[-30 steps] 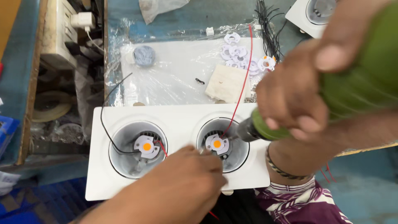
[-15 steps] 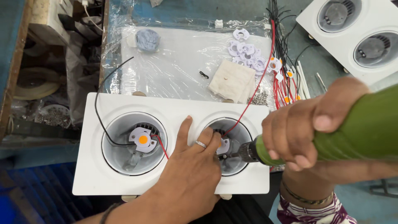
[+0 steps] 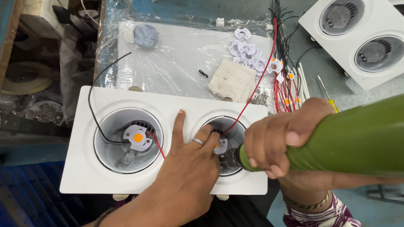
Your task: The person assembles a dual recessed light fixture by inserting wires into the sockets, using a green power drill to secure internal components, and attaching white plastic tubes to the back. The person handles red and black wires, screws, and plastic parts throughout the process.
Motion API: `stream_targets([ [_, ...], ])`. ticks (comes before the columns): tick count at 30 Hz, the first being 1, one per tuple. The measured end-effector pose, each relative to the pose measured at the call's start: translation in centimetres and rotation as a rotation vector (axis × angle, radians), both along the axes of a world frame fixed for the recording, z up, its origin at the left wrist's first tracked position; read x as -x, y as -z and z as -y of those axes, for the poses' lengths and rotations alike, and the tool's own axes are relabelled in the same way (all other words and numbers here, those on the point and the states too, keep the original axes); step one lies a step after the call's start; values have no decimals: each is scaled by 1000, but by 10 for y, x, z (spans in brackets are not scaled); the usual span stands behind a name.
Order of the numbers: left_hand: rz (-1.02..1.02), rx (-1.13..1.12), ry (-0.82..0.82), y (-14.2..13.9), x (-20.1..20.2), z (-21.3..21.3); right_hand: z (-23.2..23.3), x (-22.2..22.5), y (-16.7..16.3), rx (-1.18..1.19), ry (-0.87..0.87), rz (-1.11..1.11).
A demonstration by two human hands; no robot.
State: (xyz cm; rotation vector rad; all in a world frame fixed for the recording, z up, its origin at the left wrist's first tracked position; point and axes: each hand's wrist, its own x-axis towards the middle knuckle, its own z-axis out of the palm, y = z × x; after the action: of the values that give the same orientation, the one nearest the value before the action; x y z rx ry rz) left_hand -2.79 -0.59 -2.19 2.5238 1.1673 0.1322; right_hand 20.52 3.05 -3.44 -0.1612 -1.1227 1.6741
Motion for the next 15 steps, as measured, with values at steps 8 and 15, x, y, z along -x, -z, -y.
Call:
stream_targets([
  [8,17,-71,-11,0,0,0,-1,8,-2,-25,-33,29],
  [15,-68,78,-5,-9,-4,-1,-25,18,-6,-274,-247,30],
])
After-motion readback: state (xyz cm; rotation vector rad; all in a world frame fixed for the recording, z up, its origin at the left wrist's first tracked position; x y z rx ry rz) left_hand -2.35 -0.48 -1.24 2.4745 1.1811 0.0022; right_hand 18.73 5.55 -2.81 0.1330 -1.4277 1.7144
